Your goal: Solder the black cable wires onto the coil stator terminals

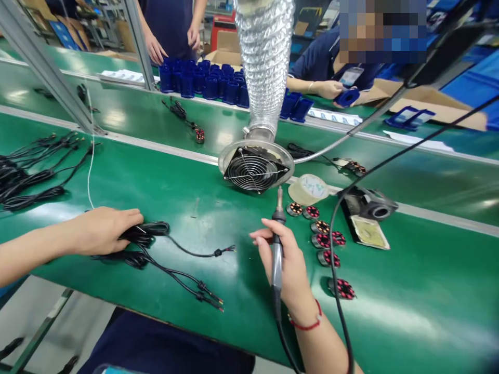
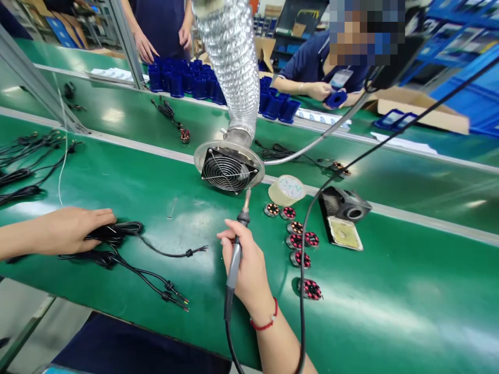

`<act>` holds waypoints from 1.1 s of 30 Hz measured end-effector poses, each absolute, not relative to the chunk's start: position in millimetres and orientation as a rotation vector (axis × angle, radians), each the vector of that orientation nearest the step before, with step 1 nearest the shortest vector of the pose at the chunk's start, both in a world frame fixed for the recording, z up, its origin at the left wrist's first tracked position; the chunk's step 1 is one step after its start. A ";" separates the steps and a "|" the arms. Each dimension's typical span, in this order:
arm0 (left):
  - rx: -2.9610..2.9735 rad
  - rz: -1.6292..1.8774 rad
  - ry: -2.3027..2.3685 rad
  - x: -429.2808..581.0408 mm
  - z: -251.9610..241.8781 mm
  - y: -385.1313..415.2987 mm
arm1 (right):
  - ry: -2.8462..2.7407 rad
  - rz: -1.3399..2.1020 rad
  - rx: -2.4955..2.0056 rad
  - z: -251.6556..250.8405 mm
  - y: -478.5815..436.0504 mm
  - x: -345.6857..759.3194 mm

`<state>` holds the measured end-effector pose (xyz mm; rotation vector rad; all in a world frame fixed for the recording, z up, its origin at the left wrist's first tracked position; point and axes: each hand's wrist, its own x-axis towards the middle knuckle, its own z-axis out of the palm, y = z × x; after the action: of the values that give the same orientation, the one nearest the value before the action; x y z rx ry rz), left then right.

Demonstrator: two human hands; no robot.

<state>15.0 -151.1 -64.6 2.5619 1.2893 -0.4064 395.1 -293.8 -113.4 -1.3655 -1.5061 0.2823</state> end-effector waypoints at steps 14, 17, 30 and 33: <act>2.868 -0.516 1.239 32.8 -36.1 -89.6 | -1.393 0.272 -1.435 -120.8 -285.7 408.0; 2.883 -0.471 1.148 76.3 -37.0 -105.0 | -1.428 0.234 -1.454 -119.2 -283.5 408.7; 2.604 -0.260 0.839 156.6 -83.9 -117.2 | -1.695 -0.050 -1.783 -88.3 -345.9 464.2; 2.558 -0.176 0.730 138.1 -91.7 -113.0 | -1.641 -0.004 -1.938 -88.9 -350.0 481.1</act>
<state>138.1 -113.0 -91.7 2.5576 0.7301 -0.1763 481.1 -350.0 -88.9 -1.9381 -1.6412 -0.0038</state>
